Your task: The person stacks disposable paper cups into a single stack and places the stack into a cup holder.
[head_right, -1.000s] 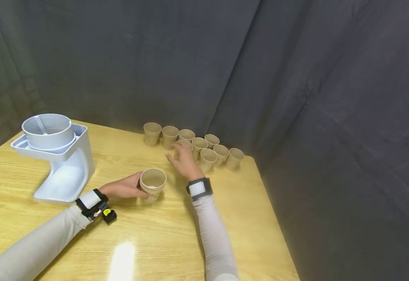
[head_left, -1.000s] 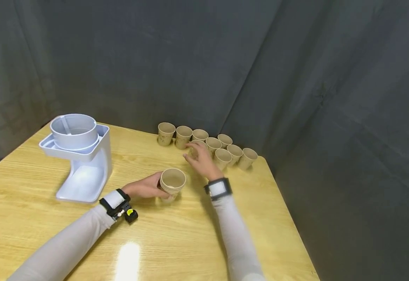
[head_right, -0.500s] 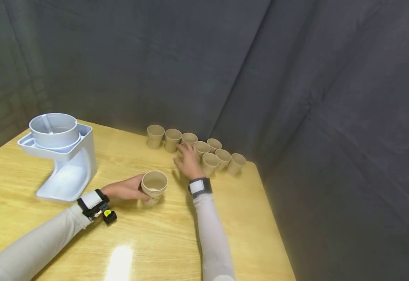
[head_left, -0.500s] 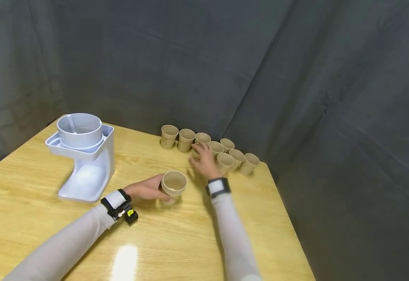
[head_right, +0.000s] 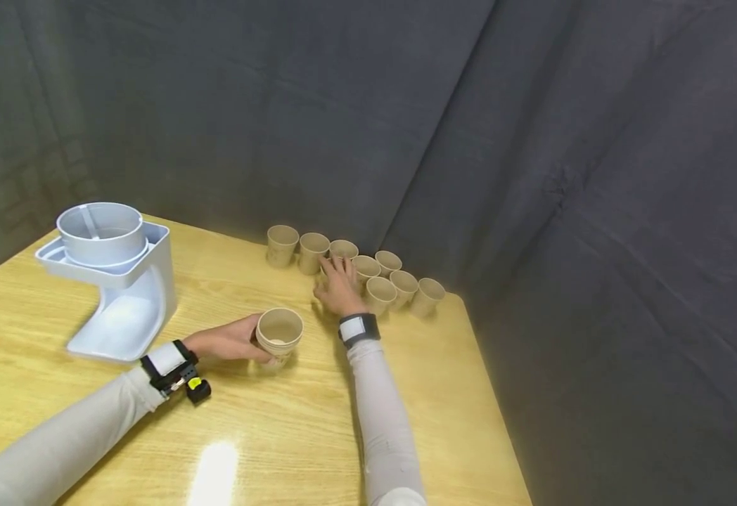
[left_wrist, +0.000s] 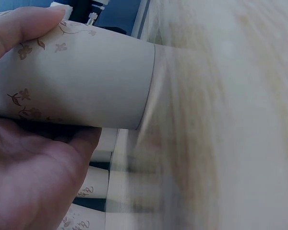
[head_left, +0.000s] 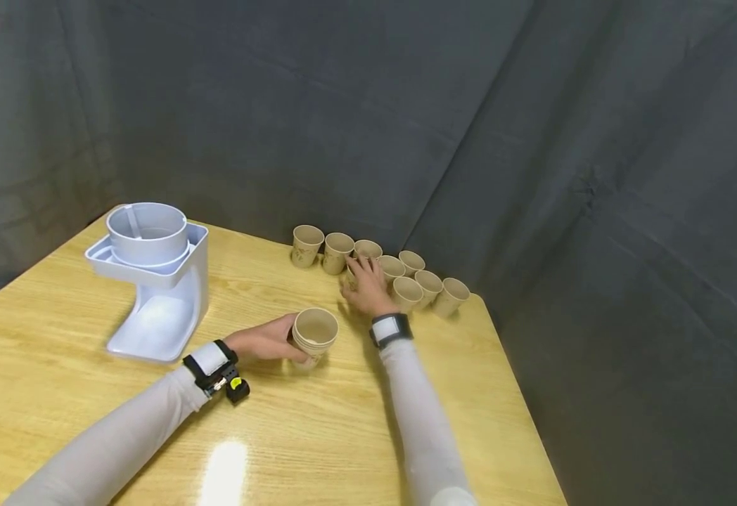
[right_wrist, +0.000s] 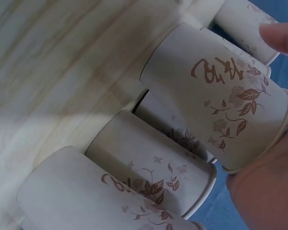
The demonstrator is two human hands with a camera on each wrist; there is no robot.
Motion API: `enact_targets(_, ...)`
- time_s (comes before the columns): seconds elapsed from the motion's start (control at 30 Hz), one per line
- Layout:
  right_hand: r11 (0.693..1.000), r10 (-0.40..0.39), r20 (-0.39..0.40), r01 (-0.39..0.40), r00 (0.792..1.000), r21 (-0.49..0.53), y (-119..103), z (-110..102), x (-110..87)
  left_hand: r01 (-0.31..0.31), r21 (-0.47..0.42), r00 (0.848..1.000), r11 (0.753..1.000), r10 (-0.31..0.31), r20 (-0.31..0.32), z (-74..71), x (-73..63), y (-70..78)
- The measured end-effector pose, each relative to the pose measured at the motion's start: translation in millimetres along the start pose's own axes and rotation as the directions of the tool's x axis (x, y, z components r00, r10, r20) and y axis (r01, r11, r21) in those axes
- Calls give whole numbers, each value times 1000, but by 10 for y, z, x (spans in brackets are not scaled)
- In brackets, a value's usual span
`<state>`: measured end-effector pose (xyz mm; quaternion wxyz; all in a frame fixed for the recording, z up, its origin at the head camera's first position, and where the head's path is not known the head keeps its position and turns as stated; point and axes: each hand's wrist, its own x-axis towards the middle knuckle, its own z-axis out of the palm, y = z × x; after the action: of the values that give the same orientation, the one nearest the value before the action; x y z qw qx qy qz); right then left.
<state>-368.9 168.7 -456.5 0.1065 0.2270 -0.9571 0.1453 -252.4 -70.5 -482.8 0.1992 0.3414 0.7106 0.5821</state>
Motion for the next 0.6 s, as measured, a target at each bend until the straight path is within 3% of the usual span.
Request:
enact_targets(0.33,999,11,-13,-12,1000,-50,-86,14,-13,11,25,1000,1000,-11,-4,-47,10,1)
enact_targets(0.6,999,45,7,-45,999,8,-180,5,-79,7,2,1000,1000,-7,-6,-41,-26,21)
